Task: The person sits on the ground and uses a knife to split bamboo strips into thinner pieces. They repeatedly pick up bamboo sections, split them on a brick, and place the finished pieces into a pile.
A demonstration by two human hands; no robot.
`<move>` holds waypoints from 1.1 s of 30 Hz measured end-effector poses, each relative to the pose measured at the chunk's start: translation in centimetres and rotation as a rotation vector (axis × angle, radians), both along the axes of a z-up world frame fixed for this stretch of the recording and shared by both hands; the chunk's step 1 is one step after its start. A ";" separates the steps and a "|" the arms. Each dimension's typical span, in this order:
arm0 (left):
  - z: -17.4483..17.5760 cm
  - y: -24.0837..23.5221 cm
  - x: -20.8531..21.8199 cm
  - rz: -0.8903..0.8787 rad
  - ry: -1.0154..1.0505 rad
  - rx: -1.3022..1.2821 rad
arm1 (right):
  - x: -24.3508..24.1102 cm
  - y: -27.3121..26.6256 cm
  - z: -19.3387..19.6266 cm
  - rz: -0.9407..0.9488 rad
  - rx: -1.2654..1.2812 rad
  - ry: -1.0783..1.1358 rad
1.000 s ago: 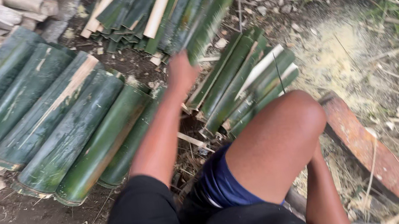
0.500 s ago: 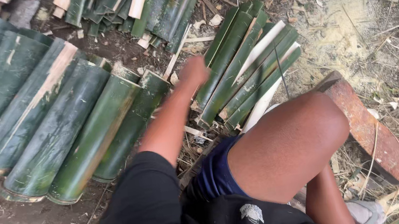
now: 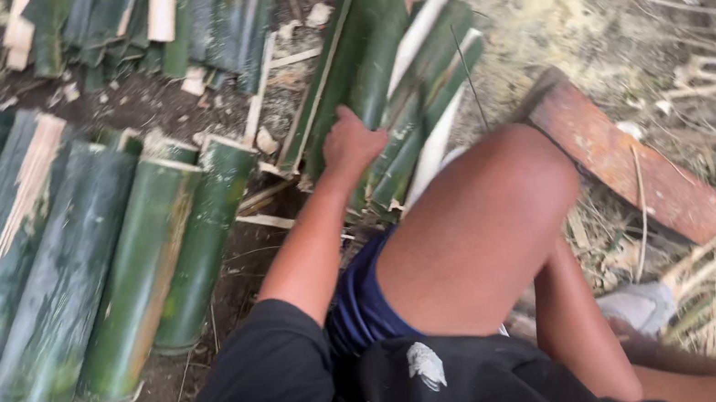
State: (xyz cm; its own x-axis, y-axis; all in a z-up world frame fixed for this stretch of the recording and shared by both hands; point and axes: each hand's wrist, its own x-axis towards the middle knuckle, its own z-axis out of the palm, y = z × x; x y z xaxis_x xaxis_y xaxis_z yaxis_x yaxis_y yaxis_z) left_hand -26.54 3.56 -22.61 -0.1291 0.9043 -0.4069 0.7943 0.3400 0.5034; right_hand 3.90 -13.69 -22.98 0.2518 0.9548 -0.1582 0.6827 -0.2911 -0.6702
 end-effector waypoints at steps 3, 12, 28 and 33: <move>5.9 0.0 1.5 -0.051 -0.271 0.249 | 0.4 0.4 0.2 -0.063 0.009 0.017; 22.2 7.3 15.8 -0.713 -0.864 0.886 | 1.6 -3.3 5.9 -0.464 0.029 0.398; 20.1 -4.3 24.4 -1.199 -1.017 0.517 | -1.5 -14.9 24.5 -0.583 0.322 0.244; 20.2 -9.2 22.8 -1.242 -0.917 0.744 | -3.7 -14.9 25.7 -0.428 0.527 -0.034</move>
